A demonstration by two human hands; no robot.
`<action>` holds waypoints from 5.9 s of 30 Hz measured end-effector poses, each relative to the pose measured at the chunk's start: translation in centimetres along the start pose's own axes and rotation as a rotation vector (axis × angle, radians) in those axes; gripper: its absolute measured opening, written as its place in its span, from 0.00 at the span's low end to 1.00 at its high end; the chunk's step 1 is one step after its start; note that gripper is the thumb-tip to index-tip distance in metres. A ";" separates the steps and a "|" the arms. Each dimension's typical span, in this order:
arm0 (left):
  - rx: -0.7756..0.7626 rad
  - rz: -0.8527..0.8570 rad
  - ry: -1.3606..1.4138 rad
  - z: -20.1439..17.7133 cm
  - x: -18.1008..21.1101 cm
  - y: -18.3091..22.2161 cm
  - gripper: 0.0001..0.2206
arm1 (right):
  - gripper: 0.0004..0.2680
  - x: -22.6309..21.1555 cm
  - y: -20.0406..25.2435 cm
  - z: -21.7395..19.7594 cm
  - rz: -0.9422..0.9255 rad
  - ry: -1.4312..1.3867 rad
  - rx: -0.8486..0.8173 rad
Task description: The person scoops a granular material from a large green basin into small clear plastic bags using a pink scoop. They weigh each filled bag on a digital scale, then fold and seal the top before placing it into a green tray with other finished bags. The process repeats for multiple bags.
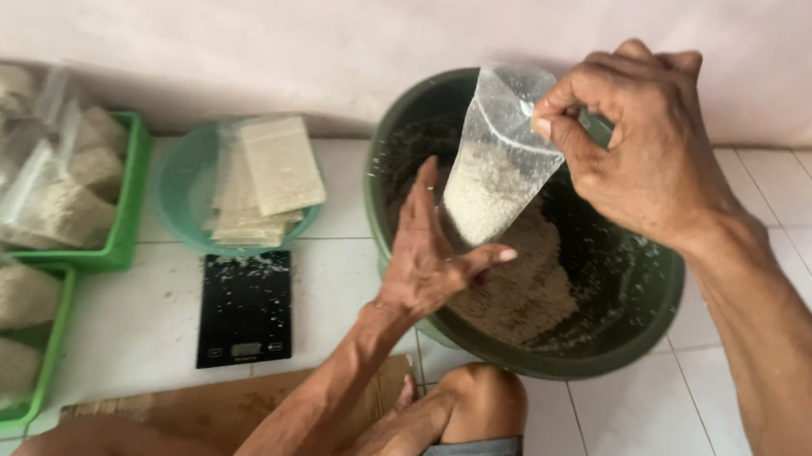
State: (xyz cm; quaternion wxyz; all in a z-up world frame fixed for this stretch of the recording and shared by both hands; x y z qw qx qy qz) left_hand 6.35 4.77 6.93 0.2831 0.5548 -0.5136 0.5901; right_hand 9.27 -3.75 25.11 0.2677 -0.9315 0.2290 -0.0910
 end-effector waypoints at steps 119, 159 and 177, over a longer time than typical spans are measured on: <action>0.343 -0.469 -0.595 -38.5 -34.0 16.2 0.08 | 0.05 -7.7 27.3 43.6 0.820 -0.535 -0.231; 0.398 -0.383 -0.439 -23.8 -22.8 15.6 0.09 | 0.12 -11.1 19.7 35.0 1.013 -0.849 -0.131; -0.093 0.415 0.241 0.7 12.9 -0.3 0.29 | 0.17 6.1 14.9 17.1 0.759 -1.940 1.047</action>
Point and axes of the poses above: each hand's wrist, its own y-axis away from the middle knuckle, its own z-axis out of the palm, x = y × z, the point moved 10 cm from there along -y, towards the middle knuckle, and after that the axes turned 6 degrees about x, right-handed, at the moved point
